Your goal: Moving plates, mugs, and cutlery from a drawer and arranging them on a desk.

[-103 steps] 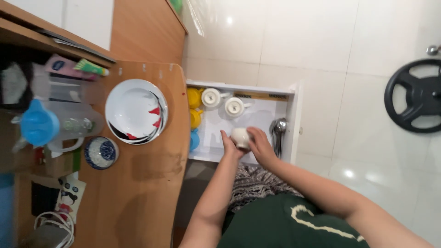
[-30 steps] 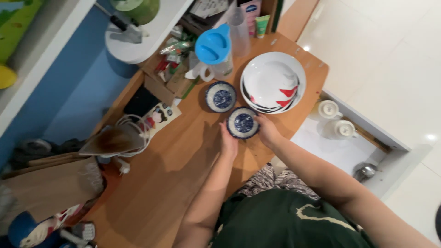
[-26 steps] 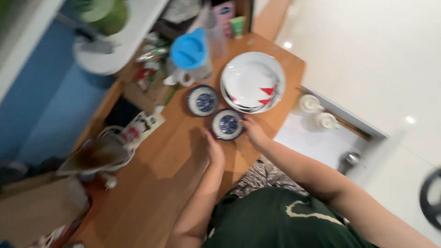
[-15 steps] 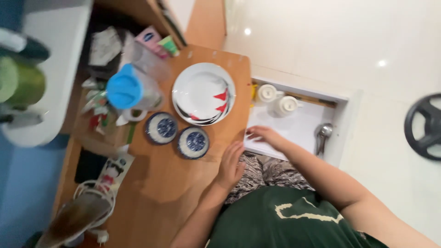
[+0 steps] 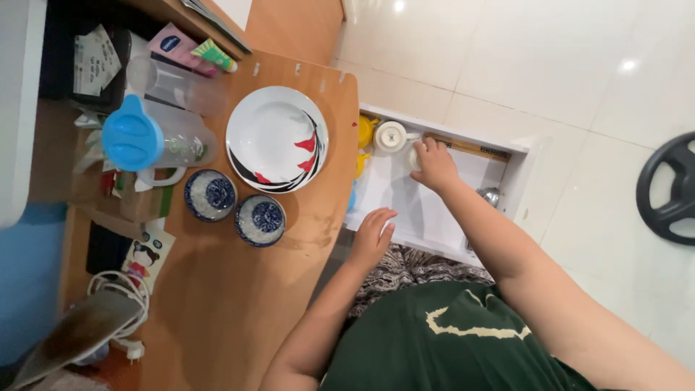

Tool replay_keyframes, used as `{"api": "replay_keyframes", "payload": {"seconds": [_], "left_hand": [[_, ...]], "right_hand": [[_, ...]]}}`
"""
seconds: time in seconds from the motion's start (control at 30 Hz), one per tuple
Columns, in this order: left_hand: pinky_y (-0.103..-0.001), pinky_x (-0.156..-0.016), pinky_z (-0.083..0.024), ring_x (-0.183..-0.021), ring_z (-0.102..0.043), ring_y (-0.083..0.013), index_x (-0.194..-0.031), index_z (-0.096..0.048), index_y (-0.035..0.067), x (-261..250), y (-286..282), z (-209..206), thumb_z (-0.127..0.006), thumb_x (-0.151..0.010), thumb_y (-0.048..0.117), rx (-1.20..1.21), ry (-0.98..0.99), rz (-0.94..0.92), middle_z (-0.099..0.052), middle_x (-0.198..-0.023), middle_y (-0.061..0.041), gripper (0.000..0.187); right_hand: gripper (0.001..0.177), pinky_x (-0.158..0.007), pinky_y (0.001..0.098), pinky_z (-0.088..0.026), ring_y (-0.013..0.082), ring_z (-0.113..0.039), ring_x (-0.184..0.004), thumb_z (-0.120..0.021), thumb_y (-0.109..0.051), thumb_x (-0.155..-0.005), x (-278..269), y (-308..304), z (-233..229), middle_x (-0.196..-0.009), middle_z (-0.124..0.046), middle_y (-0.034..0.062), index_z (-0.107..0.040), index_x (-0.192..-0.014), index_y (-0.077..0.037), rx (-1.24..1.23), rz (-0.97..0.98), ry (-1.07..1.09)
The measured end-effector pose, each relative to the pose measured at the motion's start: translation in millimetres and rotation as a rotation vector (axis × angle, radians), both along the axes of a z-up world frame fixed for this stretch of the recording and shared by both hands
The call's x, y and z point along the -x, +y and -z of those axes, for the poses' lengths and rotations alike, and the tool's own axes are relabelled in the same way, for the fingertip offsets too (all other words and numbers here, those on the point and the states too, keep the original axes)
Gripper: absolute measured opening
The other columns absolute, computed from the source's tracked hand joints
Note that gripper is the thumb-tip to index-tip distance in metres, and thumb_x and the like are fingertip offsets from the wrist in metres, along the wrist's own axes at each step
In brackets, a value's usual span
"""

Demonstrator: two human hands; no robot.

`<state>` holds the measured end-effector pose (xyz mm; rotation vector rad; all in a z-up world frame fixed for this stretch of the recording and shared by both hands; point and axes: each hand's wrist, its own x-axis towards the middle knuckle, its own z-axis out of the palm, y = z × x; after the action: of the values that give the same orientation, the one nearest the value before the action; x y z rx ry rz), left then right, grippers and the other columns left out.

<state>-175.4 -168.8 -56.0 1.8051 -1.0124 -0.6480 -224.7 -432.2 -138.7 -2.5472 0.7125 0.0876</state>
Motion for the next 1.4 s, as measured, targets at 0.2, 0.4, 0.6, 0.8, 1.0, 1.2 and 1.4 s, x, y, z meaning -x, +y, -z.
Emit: {"api": "replay_keyframes", "payload": {"seconds": [0.2, 0.4, 0.6, 0.8, 1.0, 1.2, 1.4], "left_hand": [[-0.044, -0.107, -0.047, -0.125, -0.061, -0.0354, -0.122, -0.067, 0.004, 25.0, -12.2, 22.4, -0.055, -0.104, 0.021, -0.106, 0.067, -0.094, -0.068, -0.125, -0.017, 0.028], [-0.038, -0.096, -0.054, -0.112, -0.07, -0.029, -0.126, -0.064, 0.002, 40.9, -19.5, 115.3, -0.062, -0.1, 0.03, -0.267, 0.256, -0.214, -0.071, -0.124, -0.015, 0.038], [-0.04, -0.079, -0.056, -0.1, -0.07, -0.0237, -0.142, -0.043, 0.004, 13.8, -35.8, 132.2, -0.077, -0.089, 0.037, -0.451, 0.482, -0.318, -0.056, -0.134, -0.011, 0.071], [-0.026, -0.063, -0.048, -0.088, -0.069, -0.0119, -0.123, -0.06, 0.01, -4.0, -46.6, 17.1, -0.066, -0.097, 0.039, -0.189, 0.942, -0.185, -0.068, -0.114, -0.002, 0.039], [-0.025, -0.066, -0.049, -0.076, -0.057, -0.0097, -0.103, -0.059, 0.007, -7.1, -5.6, 48.2, -0.05, -0.113, 0.029, 0.183, 0.96, -0.244, -0.061, -0.091, -0.001, 0.026], [-0.026, -0.075, -0.052, -0.079, -0.057, -0.0105, -0.103, -0.059, 0.006, -22.7, 78.6, 0.4, -0.046, -0.112, 0.02, 0.302, 0.725, -0.43, -0.058, -0.089, -0.001, 0.021], [-0.028, -0.074, -0.05, -0.078, -0.055, -0.0112, -0.096, -0.059, 0.006, -63.4, 187.0, 8.1, -0.048, -0.11, 0.021, 0.347, 0.526, -0.844, -0.058, -0.084, 0.0, 0.023]], "right_hand": [[0.093, -0.084, 0.0548, -0.057, 0.0445, -0.057, -0.115, -0.094, -0.029, -0.058, 1.4, -7.9, 1.5, -0.139, -0.048, 0.0209, -0.049, -0.138, -0.015, 0.025, -0.093, 0.151], [0.084, -0.085, 0.051, -0.057, 0.0435, -0.058, -0.113, -0.091, -0.028, -0.062, 19.3, -8.4, -12.1, -0.135, -0.051, 0.018, -0.051, -0.135, -0.015, -0.104, -0.031, 0.19], [0.079, -0.092, 0.0436, -0.057, 0.0309, -0.067, -0.112, -0.087, -0.034, -0.072, 58.1, -6.1, 2.9, -0.124, -0.065, 0.0171, -0.049, -0.136, -0.007, -0.921, 0.33, -0.254], [0.075, -0.102, 0.0478, -0.051, 0.031, -0.061, -0.124, -0.073, -0.037, -0.089, 58.0, 21.0, -57.6, -0.139, -0.06, 0.0151, -0.045, -0.151, -0.006, -1.981, 0.408, -0.56], [0.082, -0.105, 0.0541, -0.047, 0.0351, -0.059, -0.126, -0.074, -0.045, -0.091, 14.1, 60.2, -127.3, -0.141, -0.06, 0.0169, -0.04, -0.155, -0.005, -2.142, -0.014, -0.631], [0.088, -0.114, 0.0468, -0.038, 0.0266, -0.045, -0.141, -0.073, -0.048, -0.086, -19.7, 109.2, -136.7, -0.154, -0.048, 0.007, -0.034, -0.159, -0.018, -2.014, -0.055, -0.398], [0.075, -0.114, 0.0488, -0.039, 0.0296, -0.044, -0.145, -0.066, -0.047, -0.095, -49.6, 134.6, -121.1, -0.16, -0.044, 0.0115, -0.039, -0.158, -0.017, -2.146, -0.231, -0.367]]}}
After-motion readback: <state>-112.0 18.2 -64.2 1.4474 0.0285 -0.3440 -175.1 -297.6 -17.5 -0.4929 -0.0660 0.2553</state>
